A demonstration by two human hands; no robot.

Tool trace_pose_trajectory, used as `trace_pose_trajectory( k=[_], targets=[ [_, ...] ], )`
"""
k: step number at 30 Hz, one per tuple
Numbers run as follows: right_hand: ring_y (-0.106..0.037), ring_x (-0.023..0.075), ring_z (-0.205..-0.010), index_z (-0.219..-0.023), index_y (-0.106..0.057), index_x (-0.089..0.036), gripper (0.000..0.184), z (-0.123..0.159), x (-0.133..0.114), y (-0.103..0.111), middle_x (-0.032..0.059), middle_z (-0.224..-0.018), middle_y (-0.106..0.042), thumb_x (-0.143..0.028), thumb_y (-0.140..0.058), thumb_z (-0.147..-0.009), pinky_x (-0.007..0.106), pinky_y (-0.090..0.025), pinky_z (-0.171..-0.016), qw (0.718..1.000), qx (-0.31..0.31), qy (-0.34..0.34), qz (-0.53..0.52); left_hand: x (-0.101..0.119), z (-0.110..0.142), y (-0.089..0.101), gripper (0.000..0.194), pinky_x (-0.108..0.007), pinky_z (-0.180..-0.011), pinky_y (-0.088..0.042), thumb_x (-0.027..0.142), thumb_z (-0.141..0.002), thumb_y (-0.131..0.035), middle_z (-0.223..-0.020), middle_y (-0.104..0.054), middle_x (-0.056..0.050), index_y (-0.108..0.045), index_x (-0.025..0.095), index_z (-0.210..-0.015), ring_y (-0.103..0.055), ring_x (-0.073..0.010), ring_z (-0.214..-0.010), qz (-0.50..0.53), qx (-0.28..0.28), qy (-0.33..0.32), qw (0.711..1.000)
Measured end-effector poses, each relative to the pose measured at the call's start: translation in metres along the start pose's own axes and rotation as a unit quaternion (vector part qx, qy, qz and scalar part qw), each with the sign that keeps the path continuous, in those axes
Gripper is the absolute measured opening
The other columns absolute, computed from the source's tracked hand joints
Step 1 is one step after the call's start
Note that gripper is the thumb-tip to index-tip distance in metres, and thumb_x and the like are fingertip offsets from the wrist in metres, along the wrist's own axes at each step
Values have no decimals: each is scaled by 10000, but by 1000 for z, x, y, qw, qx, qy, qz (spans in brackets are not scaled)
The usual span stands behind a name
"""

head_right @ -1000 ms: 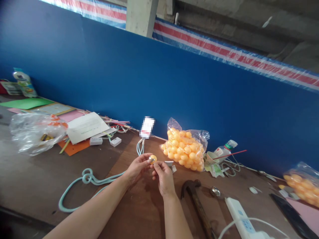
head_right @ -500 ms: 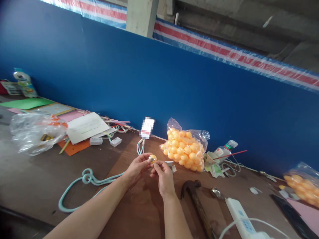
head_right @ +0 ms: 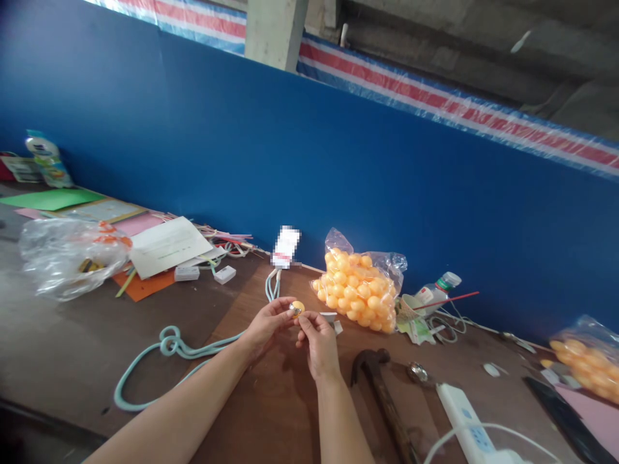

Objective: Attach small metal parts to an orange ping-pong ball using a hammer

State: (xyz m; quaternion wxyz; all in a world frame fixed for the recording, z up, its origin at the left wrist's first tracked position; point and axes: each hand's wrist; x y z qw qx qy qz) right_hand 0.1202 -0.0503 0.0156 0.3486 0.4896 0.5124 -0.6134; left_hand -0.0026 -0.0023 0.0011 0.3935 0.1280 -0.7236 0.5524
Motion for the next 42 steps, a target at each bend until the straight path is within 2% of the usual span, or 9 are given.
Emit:
trace_pose_trajectory(
  k=[15, 27, 35, 42],
  targets=[
    [-431, 47, -463, -756, -627, -197, 195, -1, 2, -2, -28, -710, -629, -326, -731, -652, 164, -388, -393, 1000, 7, -1, -24, 1, 0, 0, 366, -321, -812, -471, 252, -642, -754, -971, -643, -95, -609, 133, -956, -622, -167, -827, -2, 8, -2, 1000],
    [-416, 50, -476, -769, -625, -190, 201, -1, 4, -2, -12, -740, -618, -325, -728, -662, 160, -391, -389, 1000, 8, -7, -28, -2, -1, 2, 346, -320, -821, -469, 245, -670, -735, -972, -636, -91, -599, 134, -968, -615, -166, -847, -5, 6, -14, 1000],
    [-417, 45, -481, -767, -627, -178, 201, -1, 3, -2, -9, -736, -620, -319, -729, -665, 149, -395, -393, 999, 4, -7, -41, -1, -1, 1, 368, -300, -803, -469, 249, -653, -749, -945, -644, -76, -600, 136, -969, -622, -134, -766, 3, 9, -6, 1000],
    [-411, 39, -481, -768, -634, -175, 217, -1, 3, -3, -12, -728, -611, -319, -742, -647, 142, -400, -393, 999, 7, -9, -47, 0, -1, 1, 451, -306, -812, -463, 248, -655, -749, -992, -646, -95, -603, 136, -1067, -625, -138, -770, -12, 20, 12, 1000]
  ],
)
Point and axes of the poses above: each hand's wrist, its own z-axis away from the middle knuckle, its own y-axis out of the back of the hand, x = y × z
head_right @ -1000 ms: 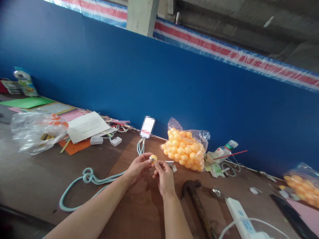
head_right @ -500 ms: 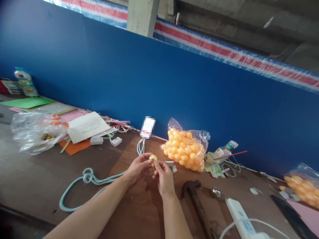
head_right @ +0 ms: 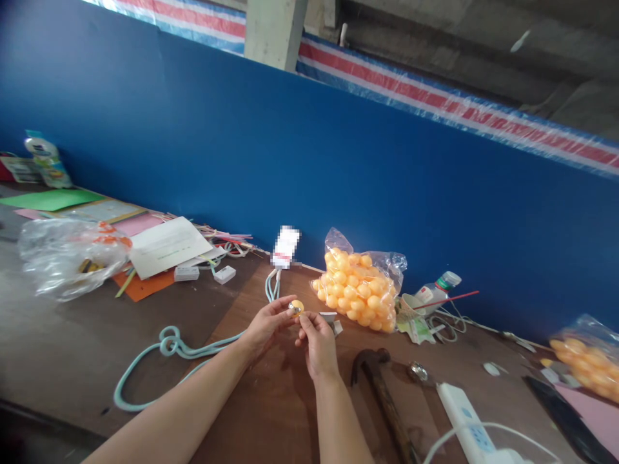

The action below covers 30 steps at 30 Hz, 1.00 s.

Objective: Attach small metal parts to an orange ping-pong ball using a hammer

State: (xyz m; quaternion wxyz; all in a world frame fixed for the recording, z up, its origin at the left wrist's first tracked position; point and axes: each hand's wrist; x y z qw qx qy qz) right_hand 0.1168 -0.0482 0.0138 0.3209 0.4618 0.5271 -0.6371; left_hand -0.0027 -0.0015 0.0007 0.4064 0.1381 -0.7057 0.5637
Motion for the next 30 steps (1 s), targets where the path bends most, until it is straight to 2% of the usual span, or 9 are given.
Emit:
trace_pose_trajectory(
  k=[30],
  targets=[
    [-402, 46, -482, -751, -635, -168, 202, -1, -2, 1, -7, -711, -605, -321, -730, -658, 158, -424, -406, 999, -8, 13, 33, 0, 0, 0, 441, -292, -786, -469, 257, -655, -745, -988, -657, -108, -627, 116, -1056, -625, -146, -764, -8, -11, 3, 1000]
  ],
)
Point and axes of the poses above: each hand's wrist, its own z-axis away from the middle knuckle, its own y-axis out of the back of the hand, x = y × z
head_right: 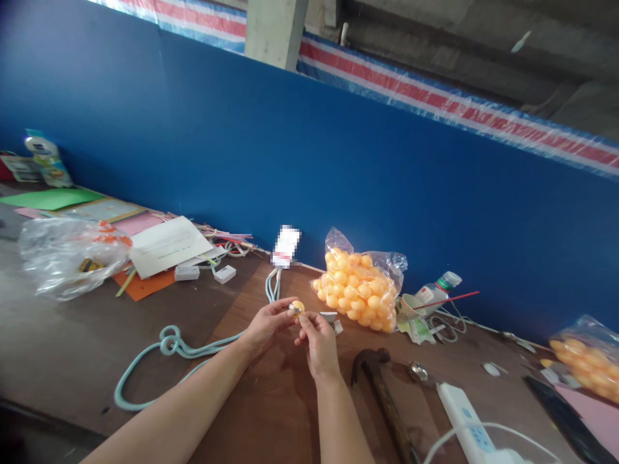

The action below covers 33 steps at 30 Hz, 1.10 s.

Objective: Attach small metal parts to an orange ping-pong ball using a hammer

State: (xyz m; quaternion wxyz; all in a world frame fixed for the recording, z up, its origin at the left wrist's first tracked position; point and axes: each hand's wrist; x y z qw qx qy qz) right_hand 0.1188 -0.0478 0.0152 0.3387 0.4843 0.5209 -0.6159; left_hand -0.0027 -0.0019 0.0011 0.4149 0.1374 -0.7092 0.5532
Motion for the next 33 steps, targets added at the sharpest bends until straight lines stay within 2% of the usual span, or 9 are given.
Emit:
trace_pose_trajectory(
  k=[23, 33],
  targets=[
    [-426, 45, -484, -778, -618, -182, 187, 1, 3, -2, -26, -710, -612, -302, -721, -679, 158, -449, -425, 1000, 17, 3, -15, 5, 2, -2, 442, -301, -770, -468, 281, -651, -745, -961, -660, -104, -633, 120, -1047, -621, -152, -752, -15, -9, 1, 1000],
    [-440, 55, -480, -778, -607, -178, 240, 1, 4, -2, -20, -706, -607, -332, -739, -649, 176, -455, -420, 1000, 27, -1, -11, 3, 1, 0, 444, -297, -759, -472, 275, -655, -740, -969, -660, -112, -627, 112, -1052, -623, -163, -771, -22, -10, -9, 1000]
  ],
)
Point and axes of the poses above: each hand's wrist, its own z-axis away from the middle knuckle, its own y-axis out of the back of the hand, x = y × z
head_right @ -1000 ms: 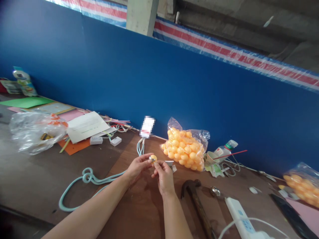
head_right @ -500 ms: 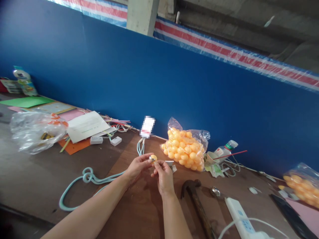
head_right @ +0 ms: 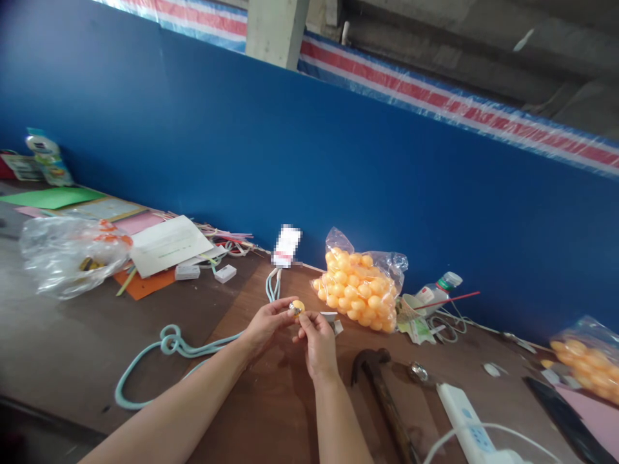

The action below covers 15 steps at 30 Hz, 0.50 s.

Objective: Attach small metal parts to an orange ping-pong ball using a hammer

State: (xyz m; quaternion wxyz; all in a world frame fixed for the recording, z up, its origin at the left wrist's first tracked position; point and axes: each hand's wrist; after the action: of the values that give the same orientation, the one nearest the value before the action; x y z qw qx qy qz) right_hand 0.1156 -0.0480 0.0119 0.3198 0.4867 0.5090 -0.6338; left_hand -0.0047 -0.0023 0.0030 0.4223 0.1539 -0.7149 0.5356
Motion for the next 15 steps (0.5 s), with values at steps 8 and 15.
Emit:
trace_pose_trajectory(
  k=[8, 15],
  targets=[
    [-442, 60, -473, -755, -607, -177, 239, 0, 0, 0, -15, -688, -610, -340, -742, -643, 190, -463, -421, 1000, 1, -2, 3, 1, 0, 0, 450, -295, -766, -469, 291, -646, -746, -976, -669, -114, -633, 116, -1045, -630, -180, -804, -15, 3, -4, 1000],
    [-434, 51, -457, -737, -606, -177, 248, 0, -2, 2, -25, -667, -612, -354, -746, -635, 183, -451, -419, 1000, -2, -17, 12, 2, 0, 0, 479, -299, -775, -471, 286, -633, -757, -950, -677, -109, -626, 108, -1058, -633, -175, -788, -32, 8, 3, 999]
  ],
)
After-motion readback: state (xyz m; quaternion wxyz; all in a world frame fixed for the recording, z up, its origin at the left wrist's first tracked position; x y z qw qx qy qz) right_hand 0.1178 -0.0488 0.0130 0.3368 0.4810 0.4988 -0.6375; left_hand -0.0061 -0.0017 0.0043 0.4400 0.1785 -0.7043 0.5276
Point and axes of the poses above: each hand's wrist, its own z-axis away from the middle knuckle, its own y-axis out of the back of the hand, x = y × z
